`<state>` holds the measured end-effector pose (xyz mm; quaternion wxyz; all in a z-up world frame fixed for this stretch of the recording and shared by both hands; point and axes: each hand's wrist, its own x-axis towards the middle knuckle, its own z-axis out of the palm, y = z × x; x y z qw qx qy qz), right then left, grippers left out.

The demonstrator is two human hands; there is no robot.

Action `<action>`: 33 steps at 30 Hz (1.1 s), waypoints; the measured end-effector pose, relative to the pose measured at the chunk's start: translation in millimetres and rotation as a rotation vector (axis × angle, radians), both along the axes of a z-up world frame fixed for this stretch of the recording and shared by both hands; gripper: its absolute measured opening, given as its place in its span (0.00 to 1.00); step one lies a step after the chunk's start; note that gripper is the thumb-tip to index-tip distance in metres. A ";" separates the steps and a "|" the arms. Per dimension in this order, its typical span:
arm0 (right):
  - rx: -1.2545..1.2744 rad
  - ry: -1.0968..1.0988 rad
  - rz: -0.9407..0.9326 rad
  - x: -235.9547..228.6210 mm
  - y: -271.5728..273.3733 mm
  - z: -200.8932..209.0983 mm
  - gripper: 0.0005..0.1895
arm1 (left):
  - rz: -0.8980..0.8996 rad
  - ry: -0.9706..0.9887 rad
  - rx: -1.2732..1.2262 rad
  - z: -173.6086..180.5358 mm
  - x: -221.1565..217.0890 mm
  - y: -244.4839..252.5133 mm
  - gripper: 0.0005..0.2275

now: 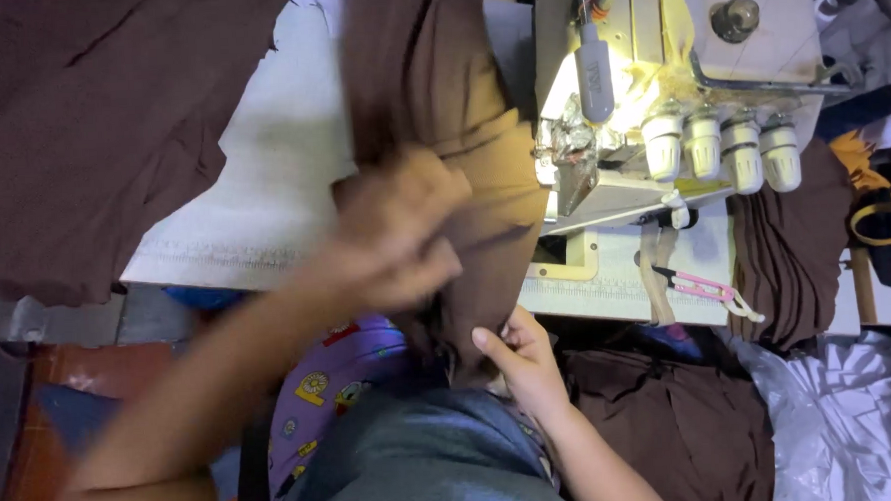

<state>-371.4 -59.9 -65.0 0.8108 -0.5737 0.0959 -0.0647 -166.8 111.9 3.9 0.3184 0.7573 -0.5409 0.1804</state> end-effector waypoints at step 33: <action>-0.401 0.001 0.129 -32.5 -31.4 37.1 0.05 | -0.104 -0.026 0.018 8.7 -136.8 -6.5 0.05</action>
